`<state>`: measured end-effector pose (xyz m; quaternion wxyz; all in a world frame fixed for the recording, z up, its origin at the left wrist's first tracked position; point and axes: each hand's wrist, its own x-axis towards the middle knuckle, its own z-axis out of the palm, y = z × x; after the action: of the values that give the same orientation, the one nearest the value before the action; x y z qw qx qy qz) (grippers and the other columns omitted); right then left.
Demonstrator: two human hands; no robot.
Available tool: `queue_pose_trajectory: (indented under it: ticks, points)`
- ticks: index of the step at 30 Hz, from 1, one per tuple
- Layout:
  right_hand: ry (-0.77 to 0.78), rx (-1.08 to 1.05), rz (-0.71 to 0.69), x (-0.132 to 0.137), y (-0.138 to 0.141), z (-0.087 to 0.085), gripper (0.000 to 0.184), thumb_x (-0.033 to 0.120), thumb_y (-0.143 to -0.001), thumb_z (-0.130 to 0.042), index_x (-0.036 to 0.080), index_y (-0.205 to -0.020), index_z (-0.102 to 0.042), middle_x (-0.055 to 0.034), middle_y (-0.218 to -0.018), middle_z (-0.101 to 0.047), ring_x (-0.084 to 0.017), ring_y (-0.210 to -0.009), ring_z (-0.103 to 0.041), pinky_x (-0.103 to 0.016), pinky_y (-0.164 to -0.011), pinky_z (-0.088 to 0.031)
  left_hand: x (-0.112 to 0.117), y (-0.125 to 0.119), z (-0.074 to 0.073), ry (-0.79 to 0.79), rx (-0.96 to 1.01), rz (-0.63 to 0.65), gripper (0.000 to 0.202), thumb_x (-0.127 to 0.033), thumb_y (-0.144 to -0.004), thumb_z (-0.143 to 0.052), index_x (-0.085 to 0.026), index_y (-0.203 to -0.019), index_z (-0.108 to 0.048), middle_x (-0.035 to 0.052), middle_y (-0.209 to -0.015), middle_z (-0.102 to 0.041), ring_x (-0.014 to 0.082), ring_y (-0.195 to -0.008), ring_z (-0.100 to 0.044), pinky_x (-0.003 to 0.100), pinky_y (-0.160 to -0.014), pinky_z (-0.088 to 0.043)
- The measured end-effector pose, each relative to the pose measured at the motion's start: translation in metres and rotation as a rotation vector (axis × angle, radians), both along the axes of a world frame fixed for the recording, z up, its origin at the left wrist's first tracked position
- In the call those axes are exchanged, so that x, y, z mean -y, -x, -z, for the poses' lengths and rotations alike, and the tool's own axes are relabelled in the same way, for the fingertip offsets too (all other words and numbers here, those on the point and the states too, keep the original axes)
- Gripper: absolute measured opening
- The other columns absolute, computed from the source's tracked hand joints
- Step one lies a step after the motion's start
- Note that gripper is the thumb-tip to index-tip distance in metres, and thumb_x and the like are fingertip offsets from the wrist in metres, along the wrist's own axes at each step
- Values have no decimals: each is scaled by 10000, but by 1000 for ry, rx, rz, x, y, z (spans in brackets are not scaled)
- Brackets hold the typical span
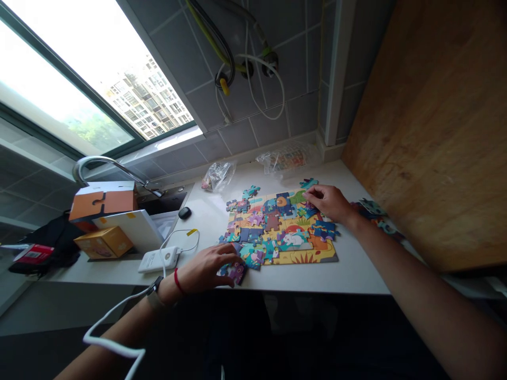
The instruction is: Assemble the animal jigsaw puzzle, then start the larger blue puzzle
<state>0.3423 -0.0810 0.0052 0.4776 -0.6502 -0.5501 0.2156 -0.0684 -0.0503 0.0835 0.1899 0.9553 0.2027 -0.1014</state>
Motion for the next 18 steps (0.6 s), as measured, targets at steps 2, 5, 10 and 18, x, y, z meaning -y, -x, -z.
queue_pose_trajectory:
  ticks: [2, 5, 10, 18]
  points:
    - [-10, -2, -2, 0, 0, 0, 268, 427, -860, -663, 184, -797, -755, -44, -724, -764, -199, -675, -697, -299, -675, -518, 2, 2, 6, -31, 5, -7, 392, -372, -885, -830, -276, -1243, -700, 70, -1187, -678, 262, -1067, -669, 358, -912, -547]
    - [-29, -17, -11, 1, 0, 1, 266, 425, -861, -663, 183, -799, -755, -47, -736, -769, -202, -688, -706, -295, -671, -524, 2, 5, 13, -34, 27, -23, 267, -322, -943, -763, -259, -1195, -706, 70, -1141, -672, 247, -1043, -664, 351, -902, -548]
    - [-35, -25, 8, 0, 0, 2, 272, 434, -853, -667, 184, -799, -758, -50, -734, -766, -201, -680, -701, -288, -653, -523, 1, 8, 15, -18, 75, -57, 274, -291, -913, -793, -273, -1173, -707, 71, -1272, -627, 241, -1097, -671, 355, -950, -550]
    - [-57, -65, 22, 0, 0, 3, 329, 505, -847, -674, 189, -803, -753, -49, -723, -759, -208, -653, -698, -296, -631, -522, 1, 5, 14, 5, 116, -50, 125, -298, -978, -712, -246, -1092, -715, 63, -1116, -672, 223, -1036, -663, 335, -912, -552]
